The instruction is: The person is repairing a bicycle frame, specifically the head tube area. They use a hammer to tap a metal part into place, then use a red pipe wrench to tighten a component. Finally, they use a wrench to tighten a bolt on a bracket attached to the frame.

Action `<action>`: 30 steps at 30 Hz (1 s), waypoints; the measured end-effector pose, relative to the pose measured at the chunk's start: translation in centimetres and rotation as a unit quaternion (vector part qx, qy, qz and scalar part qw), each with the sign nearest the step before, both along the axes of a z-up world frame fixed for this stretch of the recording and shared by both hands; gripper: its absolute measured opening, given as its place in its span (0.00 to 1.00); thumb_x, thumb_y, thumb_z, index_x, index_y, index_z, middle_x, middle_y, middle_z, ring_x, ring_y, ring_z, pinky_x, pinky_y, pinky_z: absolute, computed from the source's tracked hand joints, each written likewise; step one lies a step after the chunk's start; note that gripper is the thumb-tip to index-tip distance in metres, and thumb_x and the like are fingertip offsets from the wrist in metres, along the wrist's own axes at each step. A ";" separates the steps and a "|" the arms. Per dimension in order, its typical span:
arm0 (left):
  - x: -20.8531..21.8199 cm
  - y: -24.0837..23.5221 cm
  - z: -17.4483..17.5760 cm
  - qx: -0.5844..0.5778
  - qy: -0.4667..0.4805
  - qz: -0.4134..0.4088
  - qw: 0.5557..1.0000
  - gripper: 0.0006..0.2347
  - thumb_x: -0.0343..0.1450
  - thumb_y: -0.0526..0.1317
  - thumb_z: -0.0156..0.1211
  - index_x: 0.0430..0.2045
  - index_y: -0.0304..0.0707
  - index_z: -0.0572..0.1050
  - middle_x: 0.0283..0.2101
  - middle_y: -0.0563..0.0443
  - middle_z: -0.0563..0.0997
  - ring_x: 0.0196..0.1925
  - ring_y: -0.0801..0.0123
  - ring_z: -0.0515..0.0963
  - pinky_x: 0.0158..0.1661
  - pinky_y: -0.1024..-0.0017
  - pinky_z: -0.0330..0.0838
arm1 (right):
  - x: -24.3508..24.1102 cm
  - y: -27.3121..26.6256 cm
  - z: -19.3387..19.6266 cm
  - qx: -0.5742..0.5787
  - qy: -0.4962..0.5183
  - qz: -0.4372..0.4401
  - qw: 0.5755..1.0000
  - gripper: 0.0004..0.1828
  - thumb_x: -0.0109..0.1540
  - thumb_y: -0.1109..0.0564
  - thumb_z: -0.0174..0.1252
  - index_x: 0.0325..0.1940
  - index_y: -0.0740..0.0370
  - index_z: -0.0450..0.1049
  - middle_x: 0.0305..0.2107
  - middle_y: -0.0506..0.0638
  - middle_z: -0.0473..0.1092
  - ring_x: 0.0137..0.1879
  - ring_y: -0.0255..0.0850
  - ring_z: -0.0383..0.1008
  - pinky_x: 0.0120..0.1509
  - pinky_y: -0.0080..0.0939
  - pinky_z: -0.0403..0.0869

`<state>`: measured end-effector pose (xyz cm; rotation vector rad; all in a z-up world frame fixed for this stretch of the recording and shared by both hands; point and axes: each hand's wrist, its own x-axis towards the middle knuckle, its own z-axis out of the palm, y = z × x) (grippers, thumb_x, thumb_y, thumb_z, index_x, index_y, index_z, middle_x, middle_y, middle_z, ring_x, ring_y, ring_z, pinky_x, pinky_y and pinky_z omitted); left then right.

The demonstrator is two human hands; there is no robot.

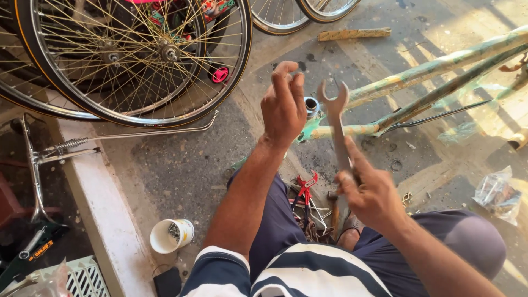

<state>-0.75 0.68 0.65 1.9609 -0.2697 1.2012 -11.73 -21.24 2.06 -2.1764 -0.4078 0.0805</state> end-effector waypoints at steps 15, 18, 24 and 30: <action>0.0 1.1 -0.3 0.025 0.031 -0.035 0.999 0.12 0.82 0.48 0.46 0.50 0.38 0.66 0.30 0.51 0.73 0.37 0.60 0.76 0.46 0.59 0.67 | -0.3 0.7 2.4 0.005 0.003 -0.029 1.000 0.41 0.63 0.61 0.53 0.80 0.55 0.49 0.33 0.55 0.81 0.34 0.39 0.83 0.40 0.42 0.81; -0.6 1.5 -1.2 0.047 0.024 -0.030 0.998 0.16 0.81 0.55 0.40 0.47 0.43 0.67 0.44 0.50 0.74 0.52 0.60 0.72 0.57 0.61 0.62 | -1.1 1.1 2.4 0.026 -0.057 -0.019 0.998 0.39 0.65 0.60 0.53 0.80 0.56 0.50 0.34 0.55 0.80 0.36 0.38 0.83 0.42 0.40 0.81; -1.5 2.3 -1.1 -0.008 0.003 -0.013 1.000 0.22 0.82 0.59 0.39 0.55 0.38 0.65 0.59 0.45 0.71 0.64 0.58 0.66 0.67 0.58 0.57 | 0.4 1.6 2.1 -0.098 0.036 0.018 0.994 0.40 0.62 0.60 0.52 0.79 0.48 0.51 0.34 0.55 0.81 0.34 0.43 0.83 0.42 0.44 0.81; -2.2 2.4 -1.2 -0.001 0.030 0.005 1.000 0.24 0.81 0.60 0.41 0.58 0.37 0.64 0.60 0.46 0.70 0.65 0.57 0.66 0.68 0.57 0.57 | 0.3 2.4 1.2 -0.135 -0.049 0.015 0.990 0.40 0.66 0.56 0.55 0.81 0.49 0.47 0.32 0.59 0.79 0.35 0.47 0.82 0.44 0.45 0.79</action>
